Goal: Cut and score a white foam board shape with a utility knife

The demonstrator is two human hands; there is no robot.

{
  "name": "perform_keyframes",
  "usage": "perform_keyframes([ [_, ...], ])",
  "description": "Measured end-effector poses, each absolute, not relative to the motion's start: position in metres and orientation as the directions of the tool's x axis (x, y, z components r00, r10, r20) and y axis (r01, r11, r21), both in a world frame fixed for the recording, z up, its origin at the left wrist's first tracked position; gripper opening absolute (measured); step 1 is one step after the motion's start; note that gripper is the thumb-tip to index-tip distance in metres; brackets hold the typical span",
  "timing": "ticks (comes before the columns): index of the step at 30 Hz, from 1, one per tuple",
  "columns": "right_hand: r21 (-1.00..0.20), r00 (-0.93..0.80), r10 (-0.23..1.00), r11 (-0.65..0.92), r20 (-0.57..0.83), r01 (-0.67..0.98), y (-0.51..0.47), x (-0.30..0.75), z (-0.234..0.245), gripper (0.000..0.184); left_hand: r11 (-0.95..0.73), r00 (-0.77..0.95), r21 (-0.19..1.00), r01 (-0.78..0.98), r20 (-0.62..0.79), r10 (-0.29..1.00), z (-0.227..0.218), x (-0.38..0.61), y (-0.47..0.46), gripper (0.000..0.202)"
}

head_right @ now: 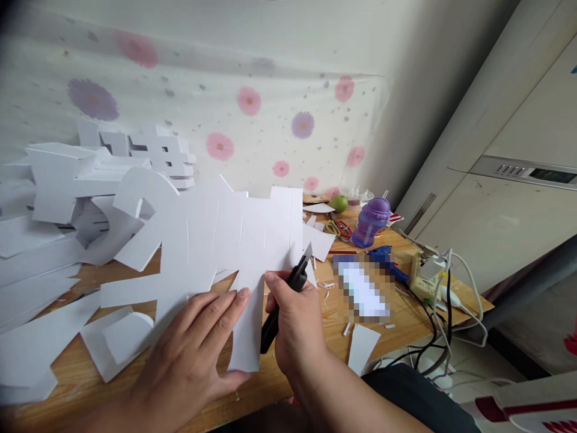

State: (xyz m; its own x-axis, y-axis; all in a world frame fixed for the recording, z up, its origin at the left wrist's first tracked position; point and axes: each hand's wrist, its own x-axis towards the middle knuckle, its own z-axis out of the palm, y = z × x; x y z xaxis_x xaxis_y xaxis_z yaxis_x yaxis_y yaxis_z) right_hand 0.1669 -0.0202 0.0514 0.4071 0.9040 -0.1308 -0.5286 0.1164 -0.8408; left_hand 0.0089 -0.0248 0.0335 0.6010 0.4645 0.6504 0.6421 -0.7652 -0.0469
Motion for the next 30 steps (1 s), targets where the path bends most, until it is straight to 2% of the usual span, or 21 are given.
perform_keyframes([
  [7, -0.820, 0.418, 0.892, 0.106, -0.171, -0.562, -0.018, 0.161, 0.050, 0.024, -0.761, 0.600, -0.040, 0.648, 0.642, 0.477, 0.031, 0.011, -0.027, 0.103],
  [15, -0.853, 0.408, 0.904, 0.108, -0.129, -0.511, -0.016, 0.161, 0.047, 0.020, -0.768, 0.591, -0.011, 0.640, 0.645, 0.483, 0.029, 0.011, -0.023, 0.102],
  [18, -0.948, 0.364, 0.931, 0.083, -0.037, -0.308, -0.018, 0.175, 0.042, 0.018, -0.767, 0.580, 0.038, 0.640, 0.632, 0.515, 0.031, 0.007, -0.015, 0.108],
  [21, -0.994, 0.134, 0.985, 0.108, 0.110, 0.024, -0.024, 0.199, 0.039, 0.030, -0.742, 0.543, 0.137, 0.656, 0.597, 0.590, 0.037, 0.000, -0.009, 0.112],
  [23, -0.950, -0.078, 0.973, 0.228, 0.216, 0.213, -0.029, 0.216, 0.039, 0.038, -0.729, 0.520, 0.207, 0.652, 0.578, 0.629, 0.043, -0.003, -0.008, 0.114],
  [26, -0.807, -0.305, 0.903, 0.412, 0.302, 0.423, -0.039, 0.234, 0.041, 0.045, -0.712, 0.498, 0.300, 0.635, 0.546, 0.674, 0.049, -0.005, -0.007, 0.114],
  [30, -0.676, -0.440, 0.840, 0.526, 0.318, 0.516, -0.049, 0.241, 0.044, 0.041, -0.690, 0.484, 0.370, 0.623, 0.511, 0.710, 0.054, -0.005, -0.007, 0.110],
])
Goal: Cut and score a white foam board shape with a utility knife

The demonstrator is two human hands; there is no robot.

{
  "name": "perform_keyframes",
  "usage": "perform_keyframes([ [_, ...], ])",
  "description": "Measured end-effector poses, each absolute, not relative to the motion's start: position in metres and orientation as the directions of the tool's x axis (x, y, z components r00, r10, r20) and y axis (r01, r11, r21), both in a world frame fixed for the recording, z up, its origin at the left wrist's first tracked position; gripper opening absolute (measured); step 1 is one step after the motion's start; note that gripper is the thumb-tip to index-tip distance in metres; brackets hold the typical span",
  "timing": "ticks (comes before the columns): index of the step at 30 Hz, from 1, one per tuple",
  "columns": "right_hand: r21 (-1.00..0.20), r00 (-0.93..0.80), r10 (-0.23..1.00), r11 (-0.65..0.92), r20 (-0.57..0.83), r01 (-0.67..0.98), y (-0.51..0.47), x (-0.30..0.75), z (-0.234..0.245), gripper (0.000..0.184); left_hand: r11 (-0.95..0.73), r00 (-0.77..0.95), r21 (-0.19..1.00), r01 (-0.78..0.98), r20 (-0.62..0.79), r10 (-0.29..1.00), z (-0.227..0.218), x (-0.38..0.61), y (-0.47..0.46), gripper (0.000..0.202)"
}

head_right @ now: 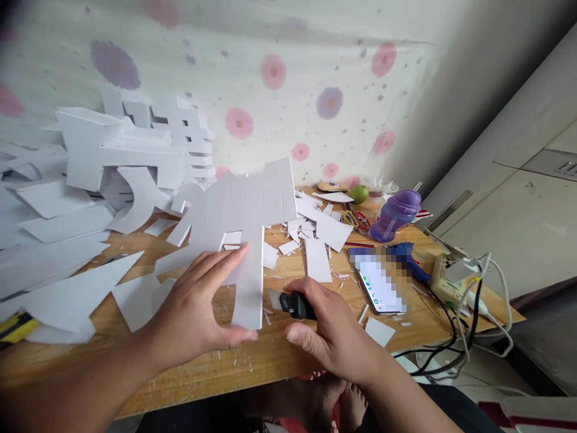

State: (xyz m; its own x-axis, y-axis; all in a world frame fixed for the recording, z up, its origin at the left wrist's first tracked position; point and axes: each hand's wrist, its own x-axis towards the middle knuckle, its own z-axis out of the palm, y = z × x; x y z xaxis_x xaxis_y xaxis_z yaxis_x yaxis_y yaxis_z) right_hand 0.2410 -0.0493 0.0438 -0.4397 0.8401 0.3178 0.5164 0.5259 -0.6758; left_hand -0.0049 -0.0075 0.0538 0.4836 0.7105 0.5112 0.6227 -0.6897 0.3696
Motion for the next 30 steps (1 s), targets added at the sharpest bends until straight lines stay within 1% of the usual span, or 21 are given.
perform_keyframes([
  [2, -0.665, -0.469, 0.820, 0.552, 0.327, 0.503, -0.052, 0.239, 0.043, 0.040, -0.664, 0.470, 0.427, 0.613, 0.478, 0.742, 0.056, -0.005, -0.008, 0.109],
  [6, -0.641, -0.496, 0.785, 0.602, 0.370, 0.475, -0.054, 0.231, 0.040, 0.041, -0.580, 0.464, 0.575, 0.577, 0.353, 0.812, 0.059, -0.007, -0.009, 0.110],
  [9, -0.611, -0.500, 0.768, 0.630, 0.400, 0.479, -0.055, 0.224, 0.040, 0.045, -0.543, 0.474, 0.638, 0.546, 0.299, 0.828, 0.060, -0.008, -0.011, 0.113],
  [12, -0.578, -0.489, 0.764, 0.641, 0.421, 0.505, -0.056, 0.220, 0.041, 0.049, -0.557, 0.475, 0.646, 0.522, 0.322, 0.819, 0.060, -0.009, -0.011, 0.114],
  [15, -0.548, -0.460, 0.759, 0.651, 0.460, 0.525, -0.055, 0.218, 0.042, 0.048, -0.570, 0.489, 0.643, 0.512, 0.327, 0.809, 0.060, -0.010, -0.013, 0.115],
  [18, -0.544, -0.426, 0.758, 0.652, 0.494, 0.528, -0.051, 0.218, 0.040, 0.048, -0.574, 0.495, 0.624, 0.530, 0.322, 0.807, 0.059, -0.012, -0.014, 0.117],
  [23, -0.555, -0.395, 0.763, 0.644, 0.511, 0.526, -0.047, 0.218, 0.038, 0.047, -0.586, 0.514, 0.620, 0.522, 0.320, 0.796, 0.059, -0.012, -0.017, 0.118],
  [27, -0.519, -0.427, 0.733, 0.678, 0.529, 0.521, -0.049, 0.217, 0.040, 0.046, -0.589, 0.510, 0.609, 0.531, 0.325, 0.796, 0.059, -0.012, -0.018, 0.119],
  [30, -0.523, -0.429, 0.724, 0.688, 0.540, 0.503, -0.049, 0.216, 0.040, 0.046, -0.593, 0.512, 0.600, 0.537, 0.328, 0.794, 0.059, -0.012, -0.019, 0.118],
])
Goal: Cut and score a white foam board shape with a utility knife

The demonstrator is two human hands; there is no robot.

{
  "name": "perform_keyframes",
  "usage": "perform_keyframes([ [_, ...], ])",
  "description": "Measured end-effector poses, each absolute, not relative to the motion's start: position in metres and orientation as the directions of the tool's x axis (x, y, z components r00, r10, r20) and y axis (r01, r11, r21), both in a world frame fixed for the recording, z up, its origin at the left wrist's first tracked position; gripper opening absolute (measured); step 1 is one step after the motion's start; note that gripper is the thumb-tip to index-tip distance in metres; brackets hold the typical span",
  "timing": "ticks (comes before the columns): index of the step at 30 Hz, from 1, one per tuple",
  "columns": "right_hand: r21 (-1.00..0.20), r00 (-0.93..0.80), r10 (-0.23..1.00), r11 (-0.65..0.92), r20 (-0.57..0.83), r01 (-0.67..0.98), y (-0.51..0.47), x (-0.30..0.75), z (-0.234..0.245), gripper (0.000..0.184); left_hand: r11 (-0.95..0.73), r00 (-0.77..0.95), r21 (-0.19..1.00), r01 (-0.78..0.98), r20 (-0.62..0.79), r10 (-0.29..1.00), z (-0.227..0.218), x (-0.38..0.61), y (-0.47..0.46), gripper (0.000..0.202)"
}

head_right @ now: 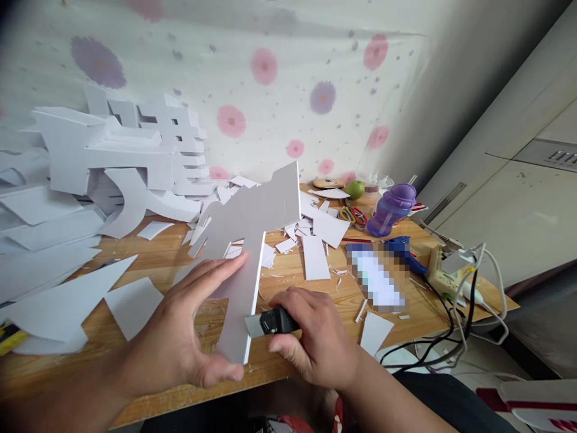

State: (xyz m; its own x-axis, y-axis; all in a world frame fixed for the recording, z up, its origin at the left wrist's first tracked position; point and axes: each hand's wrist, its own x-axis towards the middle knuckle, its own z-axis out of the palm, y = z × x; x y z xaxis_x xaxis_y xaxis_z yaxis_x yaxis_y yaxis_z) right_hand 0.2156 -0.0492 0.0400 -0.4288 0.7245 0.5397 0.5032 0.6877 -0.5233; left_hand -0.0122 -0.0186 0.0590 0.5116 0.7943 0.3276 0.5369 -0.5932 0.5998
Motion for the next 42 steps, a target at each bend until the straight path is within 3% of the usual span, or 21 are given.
perform_keyframes([
  [27, -0.530, -0.366, 0.743, 0.661, 0.560, 0.531, -0.035, 0.211, 0.040, 0.049, -0.612, 0.574, 0.622, 0.488, 0.300, 0.762, 0.061, -0.018, -0.017, 0.120],
  [35, -0.526, -0.299, 0.745, 0.644, 0.596, 0.556, -0.031, 0.218, 0.036, 0.041, -0.661, 0.600, 0.615, 0.430, 0.353, 0.718, 0.059, -0.016, -0.018, 0.126],
  [42, -0.512, -0.370, 0.717, 0.687, 0.590, 0.515, -0.036, 0.214, 0.038, 0.043, -0.655, 0.580, 0.612, 0.443, 0.362, 0.730, 0.058, -0.017, -0.015, 0.121],
])
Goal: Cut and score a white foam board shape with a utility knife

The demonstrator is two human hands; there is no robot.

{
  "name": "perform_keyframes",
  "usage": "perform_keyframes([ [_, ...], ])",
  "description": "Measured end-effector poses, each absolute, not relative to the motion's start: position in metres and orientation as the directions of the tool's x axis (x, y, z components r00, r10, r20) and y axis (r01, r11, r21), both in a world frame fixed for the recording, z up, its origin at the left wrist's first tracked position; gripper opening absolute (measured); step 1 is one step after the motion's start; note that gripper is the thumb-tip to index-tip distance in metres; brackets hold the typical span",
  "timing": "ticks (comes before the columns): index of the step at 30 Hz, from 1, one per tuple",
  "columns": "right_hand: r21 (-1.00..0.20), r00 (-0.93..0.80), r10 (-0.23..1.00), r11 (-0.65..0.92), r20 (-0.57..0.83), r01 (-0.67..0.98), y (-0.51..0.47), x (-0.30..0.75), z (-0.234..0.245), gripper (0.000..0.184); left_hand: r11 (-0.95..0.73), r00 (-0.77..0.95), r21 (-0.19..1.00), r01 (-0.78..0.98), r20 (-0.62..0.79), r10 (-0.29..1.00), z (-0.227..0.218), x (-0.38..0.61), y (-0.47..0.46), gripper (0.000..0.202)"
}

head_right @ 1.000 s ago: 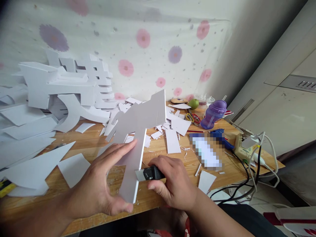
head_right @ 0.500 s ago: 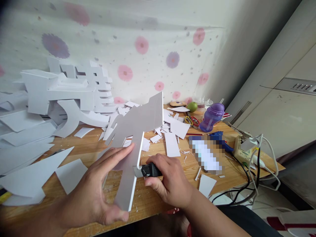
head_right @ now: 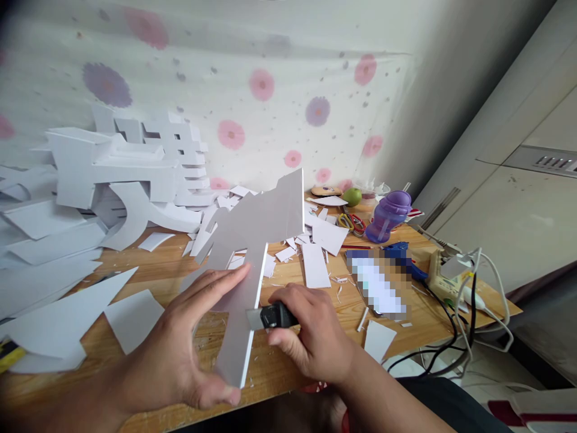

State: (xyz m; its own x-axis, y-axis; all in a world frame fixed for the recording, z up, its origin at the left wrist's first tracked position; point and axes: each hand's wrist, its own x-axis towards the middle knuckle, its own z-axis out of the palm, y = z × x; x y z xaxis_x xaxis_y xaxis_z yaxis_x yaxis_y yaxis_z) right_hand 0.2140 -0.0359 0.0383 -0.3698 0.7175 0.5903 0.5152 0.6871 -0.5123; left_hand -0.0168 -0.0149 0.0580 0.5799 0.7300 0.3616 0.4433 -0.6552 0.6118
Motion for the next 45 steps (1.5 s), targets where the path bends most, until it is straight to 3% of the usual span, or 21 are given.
perform_keyframes([
  [21, -0.504, -0.373, 0.692, 0.712, 0.618, 0.489, -0.037, 0.213, 0.044, 0.041, -0.644, 0.594, 0.631, 0.433, 0.337, 0.730, 0.060, -0.015, -0.020, 0.126],
  [34, -0.479, -0.270, 0.712, 0.657, 0.648, 0.582, -0.027, 0.226, 0.043, 0.039, -0.683, 0.645, 0.591, 0.428, 0.329, 0.689, 0.057, -0.017, -0.026, 0.123],
  [40, -0.492, -0.358, 0.700, 0.700, 0.618, 0.518, -0.036, 0.221, 0.045, 0.040, -0.666, 0.605, 0.575, 0.476, 0.336, 0.722, 0.061, -0.016, -0.023, 0.128],
  [45, -0.510, -0.424, 0.692, 0.720, 0.584, 0.471, -0.048, 0.215, 0.044, 0.040, -0.645, 0.555, 0.606, 0.466, 0.367, 0.746, 0.060, -0.017, -0.017, 0.121],
])
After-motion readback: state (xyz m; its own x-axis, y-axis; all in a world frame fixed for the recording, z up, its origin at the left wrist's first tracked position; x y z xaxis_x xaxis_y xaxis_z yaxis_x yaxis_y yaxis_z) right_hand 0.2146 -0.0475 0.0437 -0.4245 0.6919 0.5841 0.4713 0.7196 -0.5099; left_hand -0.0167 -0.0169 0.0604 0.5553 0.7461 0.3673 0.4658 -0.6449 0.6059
